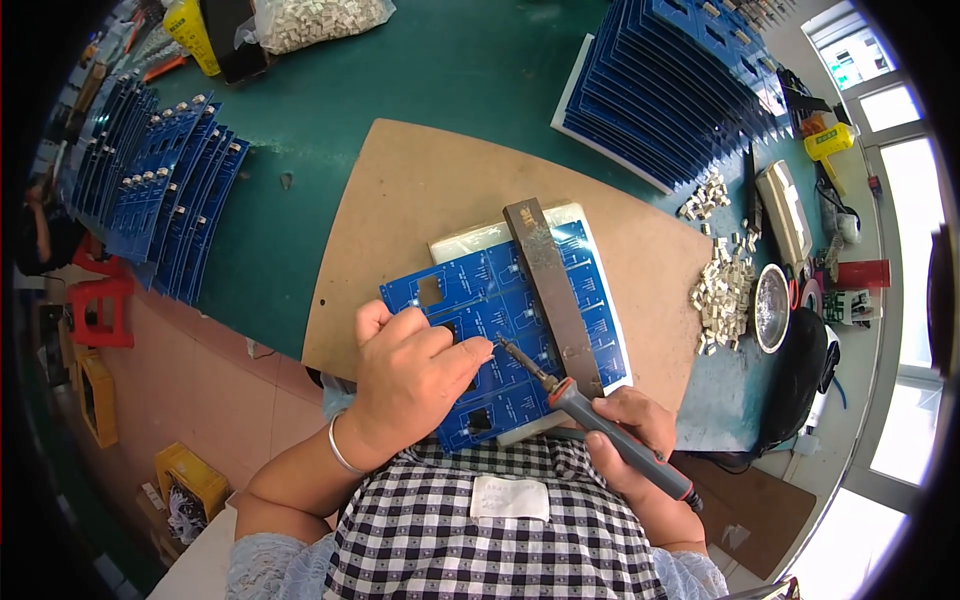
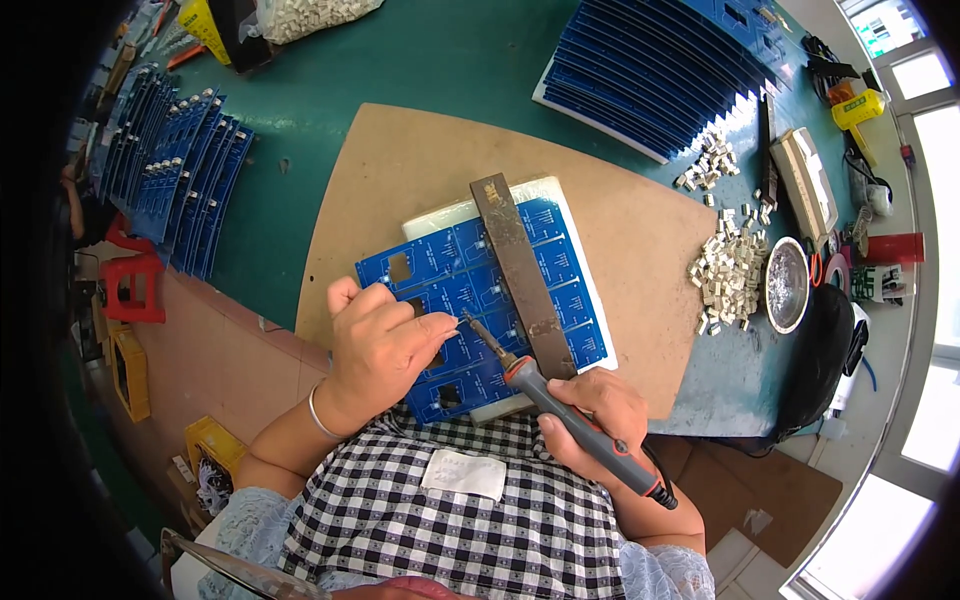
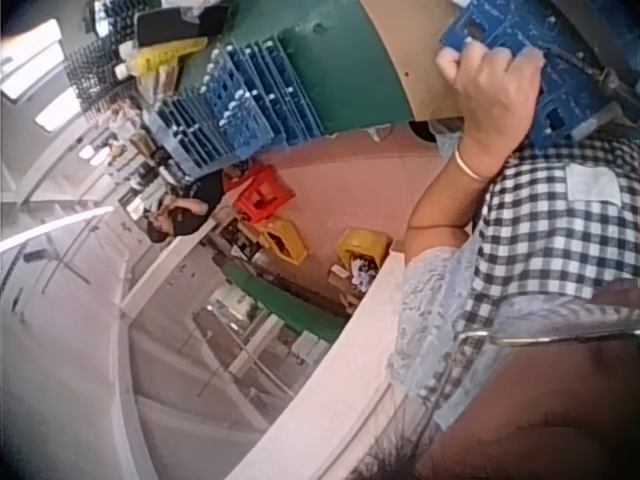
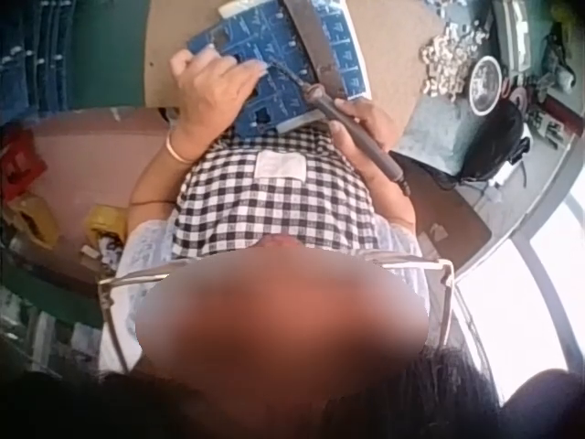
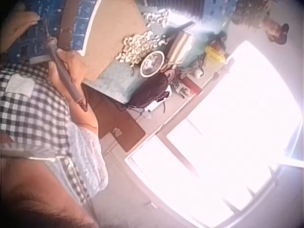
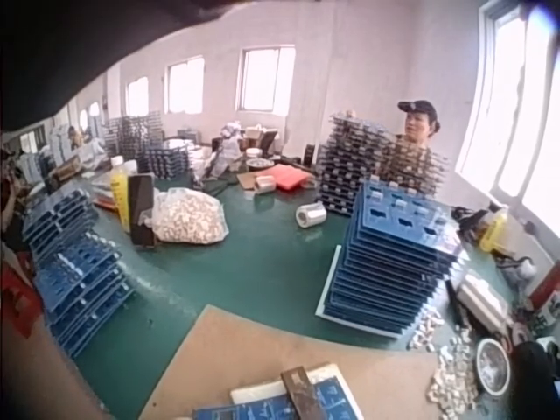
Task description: The person inserts electrical connectors into a circuit board panel, secures them with a metal bar, and solders the pins using a soldering iron and solder wire before placing the finished board onto a stack.
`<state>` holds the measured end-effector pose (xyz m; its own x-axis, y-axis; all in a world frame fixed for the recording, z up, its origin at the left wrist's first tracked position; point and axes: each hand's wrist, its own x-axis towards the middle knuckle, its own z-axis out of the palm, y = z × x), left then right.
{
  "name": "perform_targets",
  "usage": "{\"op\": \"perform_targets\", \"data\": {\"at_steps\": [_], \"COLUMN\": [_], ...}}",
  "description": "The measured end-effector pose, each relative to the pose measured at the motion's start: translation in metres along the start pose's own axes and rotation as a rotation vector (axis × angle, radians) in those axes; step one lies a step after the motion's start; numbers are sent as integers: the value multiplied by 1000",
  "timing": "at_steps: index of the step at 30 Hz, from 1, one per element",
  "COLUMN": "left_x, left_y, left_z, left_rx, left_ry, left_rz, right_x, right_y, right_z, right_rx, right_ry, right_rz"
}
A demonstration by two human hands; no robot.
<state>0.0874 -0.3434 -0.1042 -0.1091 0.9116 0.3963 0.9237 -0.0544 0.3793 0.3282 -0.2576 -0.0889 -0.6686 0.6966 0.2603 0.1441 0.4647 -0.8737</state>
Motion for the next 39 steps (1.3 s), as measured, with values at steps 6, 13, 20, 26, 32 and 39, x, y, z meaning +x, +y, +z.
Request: {"op": "perform_targets", "data": {"at_steps": [6,13,20,26,32,39], "left_x": [-3,-2,-6,-7,-6,-6], "left_y": [4,13,15,16,19,22], "left_z": [1,2,6,4,5,6], "left_rx": [-100,-98,-94,-66,-34,-41], "left_ry": [50,13,-21,-60,-24,-9], "left_rz": [-43,-2,27,51,43,51], "right_x": [-9,-18,-21,-24,-26,-30], "right_y": [0,-1,-1,-2,-4,-7], "right_z": [-5,-8,-7,-8,-9,-10], "right_rx": [42,58,45,36,19,14], "right_ry": [49,86,57,47,38,33], "right_rz": [6,21,43,46,48,53]}}
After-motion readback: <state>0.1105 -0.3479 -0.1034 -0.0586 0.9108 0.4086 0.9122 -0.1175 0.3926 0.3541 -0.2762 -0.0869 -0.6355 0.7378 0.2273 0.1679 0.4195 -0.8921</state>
